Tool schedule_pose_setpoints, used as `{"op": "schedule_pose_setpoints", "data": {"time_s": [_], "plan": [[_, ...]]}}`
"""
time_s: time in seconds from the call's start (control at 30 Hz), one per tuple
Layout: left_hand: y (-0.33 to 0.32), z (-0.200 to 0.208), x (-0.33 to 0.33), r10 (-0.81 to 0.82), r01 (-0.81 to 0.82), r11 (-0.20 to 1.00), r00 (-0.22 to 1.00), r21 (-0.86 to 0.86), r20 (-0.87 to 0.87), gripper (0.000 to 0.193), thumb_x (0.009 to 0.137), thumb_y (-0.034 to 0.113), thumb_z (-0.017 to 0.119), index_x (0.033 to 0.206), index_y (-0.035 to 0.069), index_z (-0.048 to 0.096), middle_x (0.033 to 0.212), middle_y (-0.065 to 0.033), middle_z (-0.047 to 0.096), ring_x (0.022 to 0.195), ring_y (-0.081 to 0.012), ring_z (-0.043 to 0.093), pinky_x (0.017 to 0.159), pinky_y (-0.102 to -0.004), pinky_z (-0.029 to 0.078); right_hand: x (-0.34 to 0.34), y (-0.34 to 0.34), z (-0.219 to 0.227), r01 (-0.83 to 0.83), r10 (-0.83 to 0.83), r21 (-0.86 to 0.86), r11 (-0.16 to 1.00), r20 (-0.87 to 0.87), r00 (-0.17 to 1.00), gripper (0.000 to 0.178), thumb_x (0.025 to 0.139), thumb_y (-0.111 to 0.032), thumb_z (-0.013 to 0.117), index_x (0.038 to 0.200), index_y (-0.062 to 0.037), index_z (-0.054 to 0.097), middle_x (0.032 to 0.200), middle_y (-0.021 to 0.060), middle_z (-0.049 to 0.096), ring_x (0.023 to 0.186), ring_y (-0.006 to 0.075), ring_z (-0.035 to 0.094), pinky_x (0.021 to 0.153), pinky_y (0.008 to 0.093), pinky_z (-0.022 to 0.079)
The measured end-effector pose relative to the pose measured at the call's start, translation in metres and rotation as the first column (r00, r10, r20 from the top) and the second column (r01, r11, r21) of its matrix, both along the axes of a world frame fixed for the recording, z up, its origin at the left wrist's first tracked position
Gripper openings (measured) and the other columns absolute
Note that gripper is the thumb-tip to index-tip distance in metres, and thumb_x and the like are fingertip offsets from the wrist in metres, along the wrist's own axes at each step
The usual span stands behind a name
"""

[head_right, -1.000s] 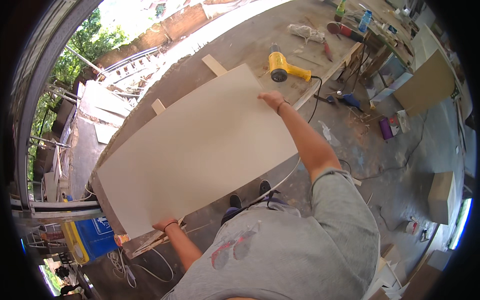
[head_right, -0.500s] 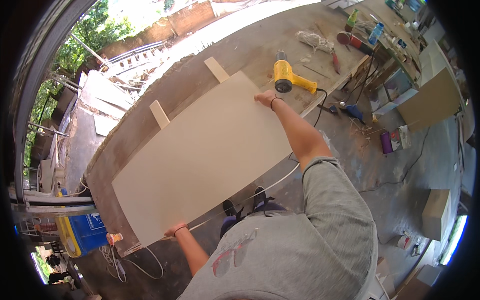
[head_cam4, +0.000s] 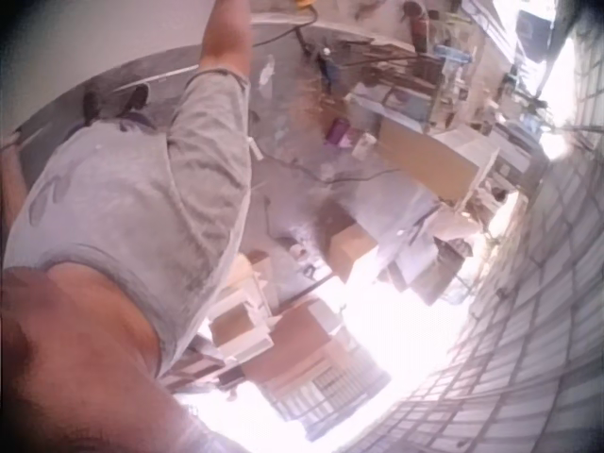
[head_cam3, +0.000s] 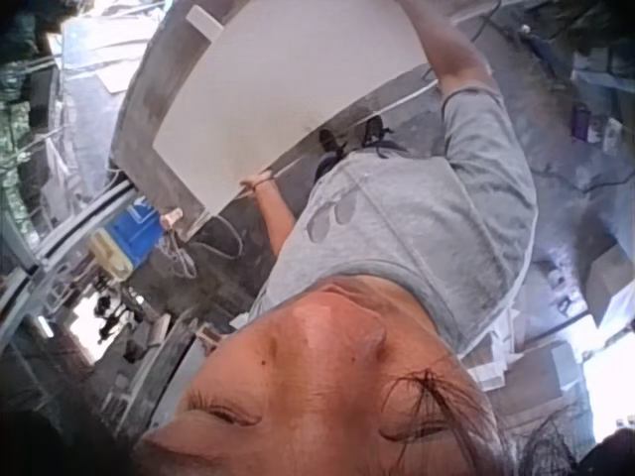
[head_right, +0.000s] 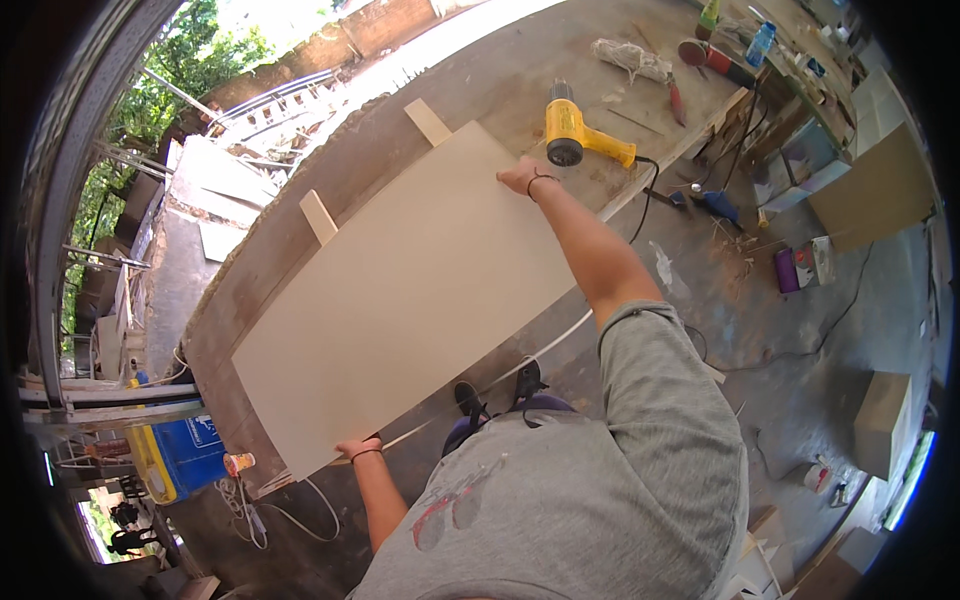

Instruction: The person applies a flexible edge-banding strip to the side of a wooden board, using a heat gun to activate the adhesive and pressing the strip into place by hand.

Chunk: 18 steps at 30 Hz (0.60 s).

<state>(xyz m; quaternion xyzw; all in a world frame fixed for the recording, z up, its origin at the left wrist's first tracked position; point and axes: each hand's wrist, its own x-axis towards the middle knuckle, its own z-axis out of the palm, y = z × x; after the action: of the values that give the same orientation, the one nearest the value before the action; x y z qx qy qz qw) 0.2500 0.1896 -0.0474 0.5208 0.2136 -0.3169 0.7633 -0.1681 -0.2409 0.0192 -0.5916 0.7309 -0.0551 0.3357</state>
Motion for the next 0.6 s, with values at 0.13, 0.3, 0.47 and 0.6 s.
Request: {"op": "schedule_pose_setpoints", "data": {"time_s": [0.13, 0.3, 0.47, 0.6], "plan": [[-0.007, 0.007, -0.012, -0.013, 0.013, 1.000, 1.000, 0.023, -0.010, 0.071, 0.096, 0.060, 0.014, 0.135, 0.009, 0.045, 0.138, -0.0055, 0.048, 0.124, -0.0269, 0.047, 0.103, -0.0419, 0.041, -0.009, -0.001, -0.019, 0.062, -0.064, -0.064, 0.996, -0.031, 0.997, 0.066, 0.075, -0.043, 0.057, 0.125, 0.0000, 0.055, 0.129, 0.0206, 0.055, 0.120, 0.0336, 0.052, 0.099, 0.0394, 0.042], [-0.009, -0.007, -0.002, -0.157, 0.157, 0.986, 0.987, -0.051, -0.012, 0.066, 0.097, 0.058, 0.018, 0.128, 0.010, 0.050, 0.127, -0.0050, 0.057, 0.113, -0.0260, 0.056, 0.093, -0.0417, 0.049, -0.019, 0.002, -0.007, 0.057, -0.066, -0.140, 0.989, -0.059, 0.996, 0.064, 0.076, -0.044, 0.059, 0.121, 0.0001, 0.057, 0.121, 0.0218, 0.059, 0.114, 0.0332, 0.056, 0.097, 0.0390, 0.044], [-0.011, 0.001, -0.011, -0.250, 0.243, 0.960, 0.968, -0.141, -0.034, 0.049, 0.099, 0.044, 0.030, 0.119, 0.007, 0.056, 0.114, -0.0084, 0.063, 0.103, -0.0263, 0.061, 0.086, -0.0409, 0.053, -0.009, 0.031, 0.020, -0.115, -0.032, -0.381, 0.917, -0.359, 0.933, 0.055, 0.074, -0.045, 0.063, 0.112, -0.0058, 0.061, 0.116, 0.0145, 0.060, 0.114, 0.0286, 0.055, 0.089, 0.0438, 0.046], [-0.011, 0.005, -0.013, -0.223, 0.223, 0.975, 0.973, -0.021, -0.057, 0.033, 0.094, 0.027, 0.044, 0.113, 0.004, 0.059, 0.108, -0.0101, 0.065, 0.094, -0.0273, 0.064, 0.080, -0.0410, 0.057, 0.033, 0.057, 0.015, -0.310, 0.191, -0.407, 0.859, -0.307, 0.932, 0.054, 0.074, -0.047, 0.065, 0.113, -0.0105, 0.060, 0.125, 0.0128, 0.053, 0.123, 0.0287, 0.044, 0.090, 0.0537, 0.039]]}}
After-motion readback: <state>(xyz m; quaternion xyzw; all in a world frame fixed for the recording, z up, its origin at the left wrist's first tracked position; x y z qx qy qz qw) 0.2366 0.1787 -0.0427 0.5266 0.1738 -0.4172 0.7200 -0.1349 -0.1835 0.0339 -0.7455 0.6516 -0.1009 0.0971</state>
